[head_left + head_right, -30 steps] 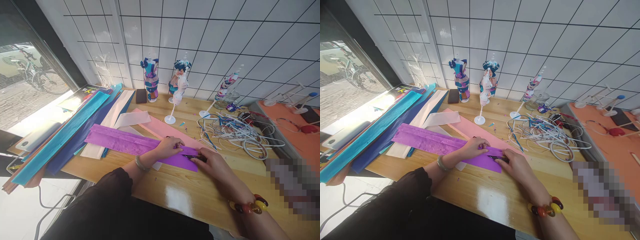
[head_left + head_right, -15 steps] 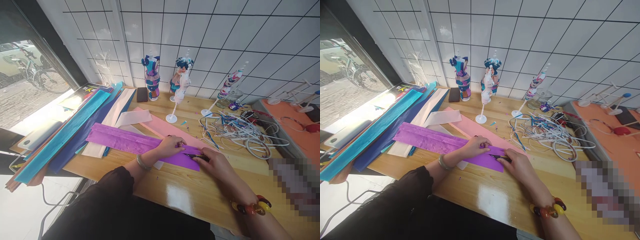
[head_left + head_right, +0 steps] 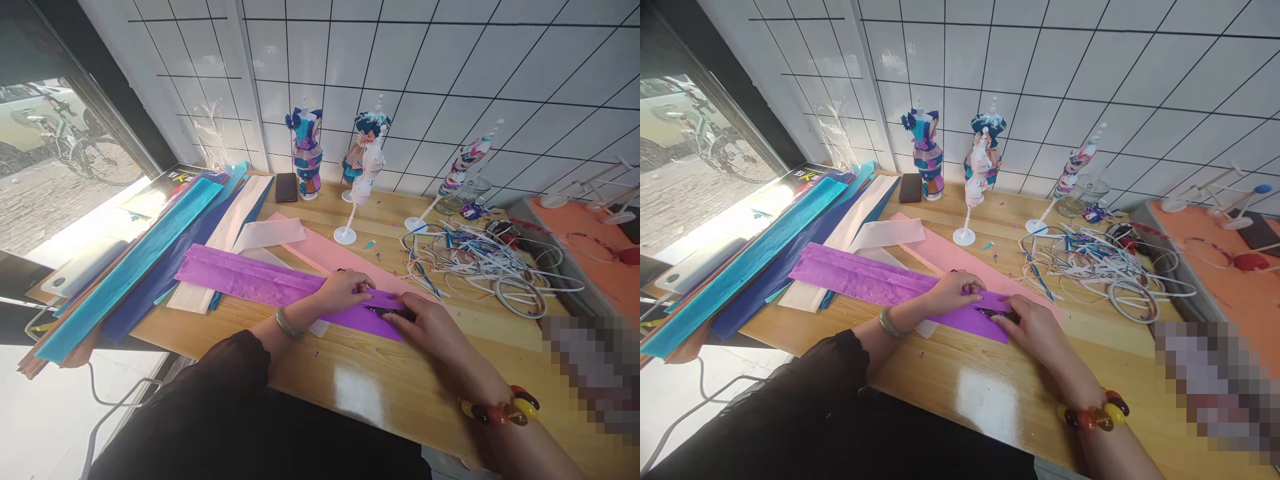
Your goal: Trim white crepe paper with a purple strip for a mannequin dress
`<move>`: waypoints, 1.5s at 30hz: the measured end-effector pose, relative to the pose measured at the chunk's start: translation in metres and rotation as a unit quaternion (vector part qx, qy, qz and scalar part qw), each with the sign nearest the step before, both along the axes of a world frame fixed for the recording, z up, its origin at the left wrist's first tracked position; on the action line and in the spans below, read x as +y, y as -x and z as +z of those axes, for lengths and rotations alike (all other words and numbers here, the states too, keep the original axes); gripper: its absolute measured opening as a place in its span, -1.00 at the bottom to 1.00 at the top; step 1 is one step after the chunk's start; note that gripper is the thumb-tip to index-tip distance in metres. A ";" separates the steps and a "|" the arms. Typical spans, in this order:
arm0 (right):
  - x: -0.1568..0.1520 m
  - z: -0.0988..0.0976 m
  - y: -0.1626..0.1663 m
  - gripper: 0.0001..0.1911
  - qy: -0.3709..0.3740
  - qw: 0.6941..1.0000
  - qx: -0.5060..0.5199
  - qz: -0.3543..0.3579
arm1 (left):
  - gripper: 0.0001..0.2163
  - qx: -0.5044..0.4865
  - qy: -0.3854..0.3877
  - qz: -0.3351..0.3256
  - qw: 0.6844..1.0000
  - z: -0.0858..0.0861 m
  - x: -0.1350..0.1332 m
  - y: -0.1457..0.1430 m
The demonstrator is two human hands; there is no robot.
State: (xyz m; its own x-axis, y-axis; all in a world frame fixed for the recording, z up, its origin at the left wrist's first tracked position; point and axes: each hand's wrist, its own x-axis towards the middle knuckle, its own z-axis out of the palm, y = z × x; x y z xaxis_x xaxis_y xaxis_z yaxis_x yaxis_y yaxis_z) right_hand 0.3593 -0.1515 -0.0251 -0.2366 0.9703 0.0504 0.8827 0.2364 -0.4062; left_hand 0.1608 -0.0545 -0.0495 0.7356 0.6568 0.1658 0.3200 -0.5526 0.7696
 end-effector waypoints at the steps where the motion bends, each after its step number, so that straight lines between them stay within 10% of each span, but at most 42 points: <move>1: 0.000 -0.001 0.000 -0.71 -0.003 1.000 0.002 0.002 | -0.83 -0.001 0.003 0.002 1.000 0.000 0.000 0.000; 17: -0.003 -0.007 0.000 -0.68 -0.034 0.999 -0.005 0.016 | -0.81 0.006 -0.008 -0.002 1.000 0.000 0.000 0.000; 27: -0.007 -0.001 0.006 -0.68 -0.030 0.999 -0.021 0.001 | -0.78 0.107 -0.165 -0.062 0.979 0.021 0.010 0.021; 45: 0.005 -0.003 0.009 -0.68 -0.029 0.999 0.022 0.025 | -0.88 0.078 -0.071 -0.062 0.992 0.011 0.020 0.028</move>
State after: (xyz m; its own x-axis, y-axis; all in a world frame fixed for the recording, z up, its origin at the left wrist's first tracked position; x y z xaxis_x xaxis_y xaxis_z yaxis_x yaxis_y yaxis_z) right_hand 0.3506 -0.1467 -0.0278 -0.2812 0.9524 0.1175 0.8507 0.3041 -0.4288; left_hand 0.1326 -0.0348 -0.0389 0.8335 0.5375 0.1277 0.3516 -0.6944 0.6278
